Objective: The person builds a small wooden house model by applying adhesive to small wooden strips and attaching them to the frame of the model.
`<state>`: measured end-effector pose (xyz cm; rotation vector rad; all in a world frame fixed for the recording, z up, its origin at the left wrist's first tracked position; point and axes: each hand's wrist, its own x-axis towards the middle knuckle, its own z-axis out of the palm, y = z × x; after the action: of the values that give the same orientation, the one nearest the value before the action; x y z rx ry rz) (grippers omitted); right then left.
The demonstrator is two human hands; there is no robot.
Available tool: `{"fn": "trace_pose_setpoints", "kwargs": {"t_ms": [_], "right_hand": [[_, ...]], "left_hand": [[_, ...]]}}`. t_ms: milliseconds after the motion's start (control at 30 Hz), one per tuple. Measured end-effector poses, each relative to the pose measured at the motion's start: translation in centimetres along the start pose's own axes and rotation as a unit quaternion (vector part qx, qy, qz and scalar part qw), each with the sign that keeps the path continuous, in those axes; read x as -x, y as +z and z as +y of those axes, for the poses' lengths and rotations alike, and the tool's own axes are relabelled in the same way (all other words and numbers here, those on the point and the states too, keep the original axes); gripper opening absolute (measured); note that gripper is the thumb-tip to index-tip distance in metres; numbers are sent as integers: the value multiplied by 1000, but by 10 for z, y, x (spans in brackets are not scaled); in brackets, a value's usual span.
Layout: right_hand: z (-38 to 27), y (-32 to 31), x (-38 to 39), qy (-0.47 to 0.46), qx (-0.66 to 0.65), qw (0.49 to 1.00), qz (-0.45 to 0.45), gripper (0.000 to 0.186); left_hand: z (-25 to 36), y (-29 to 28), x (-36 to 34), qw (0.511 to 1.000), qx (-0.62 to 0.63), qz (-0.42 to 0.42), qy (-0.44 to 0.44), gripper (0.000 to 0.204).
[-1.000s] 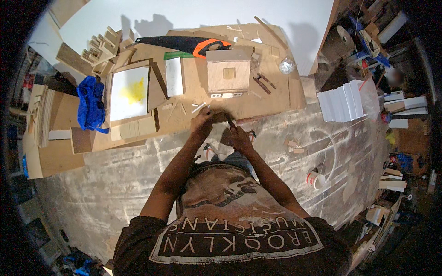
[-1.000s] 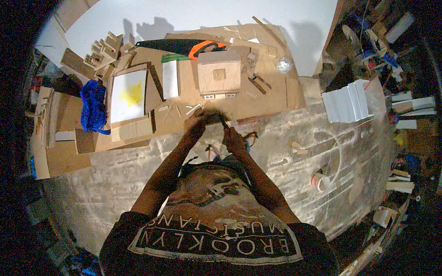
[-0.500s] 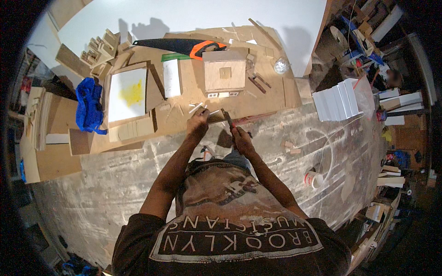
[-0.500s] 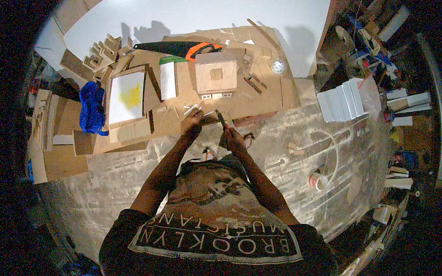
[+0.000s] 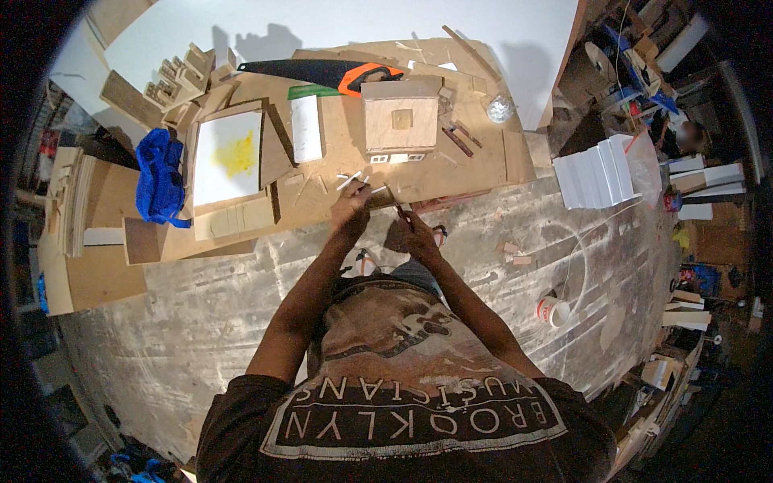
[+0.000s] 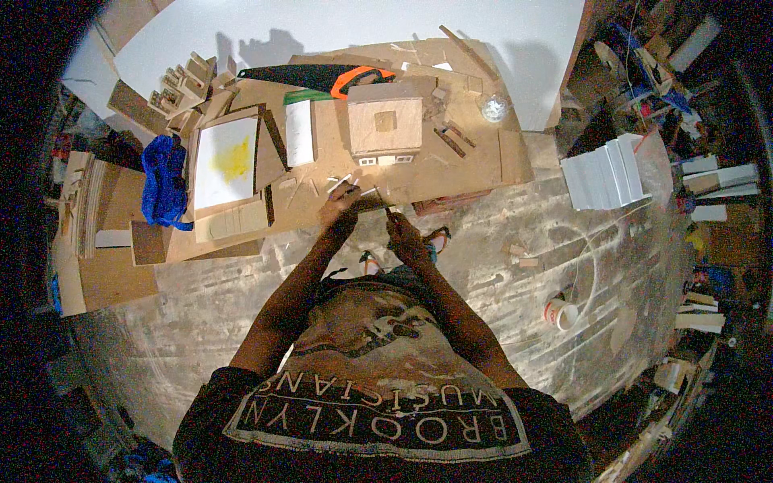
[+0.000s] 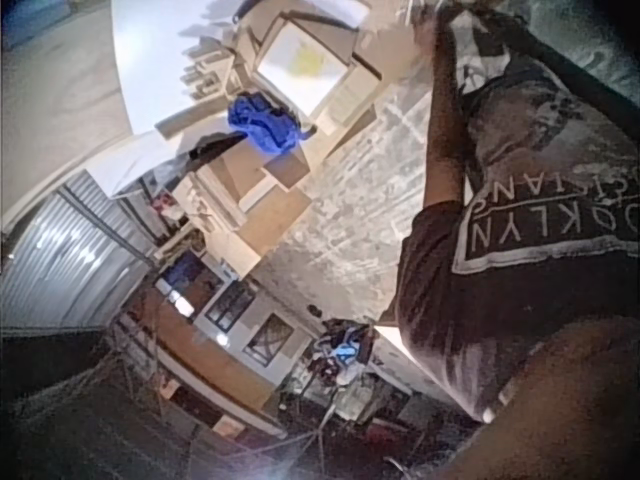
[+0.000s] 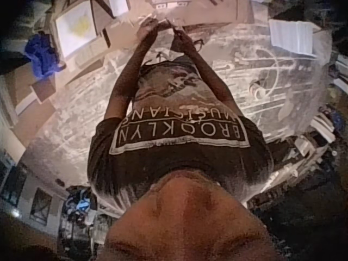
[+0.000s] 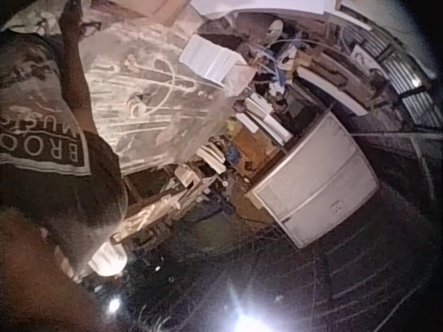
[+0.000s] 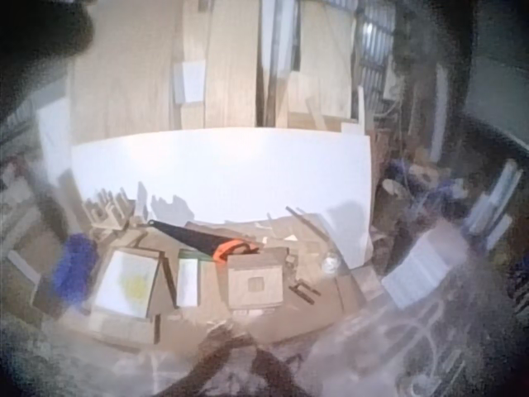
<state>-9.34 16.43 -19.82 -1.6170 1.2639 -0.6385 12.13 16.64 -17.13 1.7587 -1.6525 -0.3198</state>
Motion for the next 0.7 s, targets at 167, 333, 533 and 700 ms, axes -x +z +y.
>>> {"fn": "trace_pose_setpoints", "kwargs": {"t_ms": [167, 333, 533, 700], "right_hand": [[4, 7, -3, -31, 21, 999, 7, 27], [-3, -2, 3, 26, -50, 996, -71, 35], [-8, -19, 12, 52, -68, 991, -105, 34], [-62, -44, 26, 59, -180, 972, -136, 35]], "left_hand": [[0, 21, -7, 998, -39, 6, 39, 24], [-6, 31, -8, 995, -26, 88, 49, 24], [5, 4, -14, 950, 297, -95, -8, 17], [2, -32, -7, 887, 359, -239, -166, 14]]}}
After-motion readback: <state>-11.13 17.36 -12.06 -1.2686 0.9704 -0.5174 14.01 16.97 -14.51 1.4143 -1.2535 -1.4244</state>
